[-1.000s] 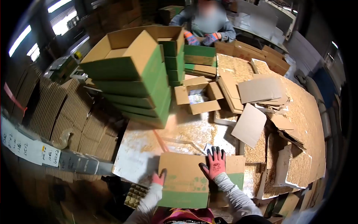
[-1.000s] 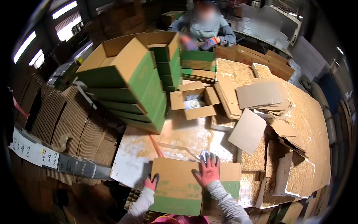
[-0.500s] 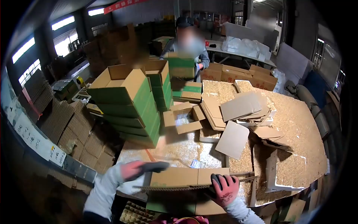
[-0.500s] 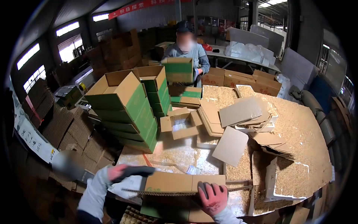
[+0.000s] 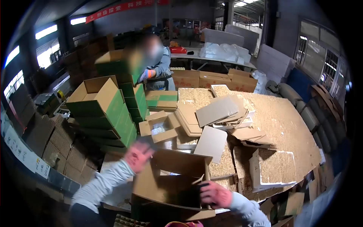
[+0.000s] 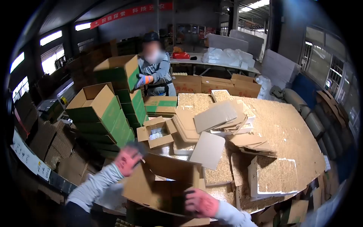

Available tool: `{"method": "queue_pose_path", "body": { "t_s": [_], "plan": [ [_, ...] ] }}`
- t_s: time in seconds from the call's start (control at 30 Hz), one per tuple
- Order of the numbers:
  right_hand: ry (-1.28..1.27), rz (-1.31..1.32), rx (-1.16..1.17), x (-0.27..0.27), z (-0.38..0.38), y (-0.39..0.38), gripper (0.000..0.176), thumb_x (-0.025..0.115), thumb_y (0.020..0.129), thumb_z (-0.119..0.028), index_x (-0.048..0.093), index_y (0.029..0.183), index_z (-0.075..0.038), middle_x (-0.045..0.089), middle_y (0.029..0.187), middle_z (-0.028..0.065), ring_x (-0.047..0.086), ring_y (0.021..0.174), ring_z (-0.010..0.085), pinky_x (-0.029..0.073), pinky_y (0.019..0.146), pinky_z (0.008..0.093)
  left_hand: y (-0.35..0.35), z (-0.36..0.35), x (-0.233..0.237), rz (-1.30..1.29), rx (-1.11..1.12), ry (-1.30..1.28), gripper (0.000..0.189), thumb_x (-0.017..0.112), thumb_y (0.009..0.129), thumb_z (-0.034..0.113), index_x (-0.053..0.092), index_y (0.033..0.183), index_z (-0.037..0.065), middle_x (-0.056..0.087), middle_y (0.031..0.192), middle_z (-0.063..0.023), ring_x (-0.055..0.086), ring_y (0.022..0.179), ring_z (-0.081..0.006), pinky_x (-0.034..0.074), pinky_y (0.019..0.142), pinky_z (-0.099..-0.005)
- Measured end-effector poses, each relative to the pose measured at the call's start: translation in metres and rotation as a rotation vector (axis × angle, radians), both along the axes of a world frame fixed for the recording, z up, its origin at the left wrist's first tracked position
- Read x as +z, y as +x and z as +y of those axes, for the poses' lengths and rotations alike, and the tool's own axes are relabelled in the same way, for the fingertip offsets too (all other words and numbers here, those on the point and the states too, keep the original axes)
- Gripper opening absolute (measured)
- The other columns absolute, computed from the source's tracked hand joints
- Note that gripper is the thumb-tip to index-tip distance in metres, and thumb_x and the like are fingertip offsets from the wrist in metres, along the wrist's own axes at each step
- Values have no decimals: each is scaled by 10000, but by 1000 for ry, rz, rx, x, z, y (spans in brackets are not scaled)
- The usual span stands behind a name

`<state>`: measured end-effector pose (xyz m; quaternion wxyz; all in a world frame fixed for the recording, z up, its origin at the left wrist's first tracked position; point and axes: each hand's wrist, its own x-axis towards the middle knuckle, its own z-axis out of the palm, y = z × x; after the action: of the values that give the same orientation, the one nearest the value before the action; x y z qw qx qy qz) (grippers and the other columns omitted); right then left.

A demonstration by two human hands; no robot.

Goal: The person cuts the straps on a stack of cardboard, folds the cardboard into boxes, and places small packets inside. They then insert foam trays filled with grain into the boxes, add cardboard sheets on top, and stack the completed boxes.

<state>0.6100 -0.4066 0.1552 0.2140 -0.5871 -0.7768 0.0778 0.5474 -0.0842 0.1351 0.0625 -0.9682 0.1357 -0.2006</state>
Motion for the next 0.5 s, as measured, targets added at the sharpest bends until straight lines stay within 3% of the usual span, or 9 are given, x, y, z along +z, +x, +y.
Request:
{"method": "queue_pose_path", "body": {
  "t_s": [0.07,0.13,0.17,0.23,0.27,0.33,0.37,0.43,0.5],
  "plan": [
    [7,222,-67,-92,29,-10,319,539,587,-119,544,897,-40,540,878,113,503,831,258,355,858,378,22,-57,-12,231,-670,-332,443,477,683,274,454,1060,41,409,1133,-183,364,1076,-314,250,943,-425],
    [-218,475,-247,-74,18,-21,383,559,638,-191,517,985,-37,529,960,128,476,924,257,319,895,370,25,-119,-30,364,-900,-78,493,472,667,182,391,1130,37,291,1251,-189,292,1158,-324,227,979,-390],
    [-439,711,-408,-63,9,-17,458,580,689,-263,491,1074,-33,517,1043,142,449,1016,257,284,932,362,31,-124,-62,442,-827,-260,558,506,641,125,353,1172,50,266,1269,-174,297,1153,-331,240,973,-386],
    [-176,1233,-258,-55,-42,-7,594,602,702,-338,394,1179,-50,388,1209,127,294,1168,263,188,977,379,34,-114,-84,701,-652,-146,581,526,660,130,335,1206,70,291,1259,-164,311,1146,-324,288,946,-368],
    [-59,1262,-133,-40,-57,-12,665,609,699,-351,334,1227,-56,321,1268,124,231,1206,266,157,987,387,34,-115,-81,634,-653,-206,567,524,689,152,329,1216,77,306,1252,-162,322,1141,-317,301,937,-359],
    [-80,452,-438,-33,-47,-34,763,635,680,-273,204,1273,-60,184,1323,147,142,1229,303,136,994,403,41,-116,-107,667,-654,-388,553,515,720,177,314,1228,83,297,1260,-160,344,1124,-312,309,928,-352],
    [190,791,-507,-54,-38,-28,909,695,582,-364,193,1271,-47,152,1314,189,133,1223,329,138,989,415,39,-111,-116,714,-623,-567,541,505,752,201,298,1240,89,287,1268,-159,366,1107,-306,317,919,-346],
    [233,485,-1122,-97,-26,-11,965,713,519,-404,218,1231,20,237,1239,242,227,1160,357,187,967,414,50,-106,-46,1018,-416,-871,488,489,777,194,329,1221,68,452,1132,-178,470,996,-271,353,866,-321],
    [288,569,-1282,-116,-11,-8,981,717,500,-410,224,1217,42,272,1211,249,261,1134,361,206,958,411,44,-84,23,573,-364,-1078,455,502,764,145,378,1191,52,515,1042,-153,522,877,-213,396,777,-287]
  ]
}}
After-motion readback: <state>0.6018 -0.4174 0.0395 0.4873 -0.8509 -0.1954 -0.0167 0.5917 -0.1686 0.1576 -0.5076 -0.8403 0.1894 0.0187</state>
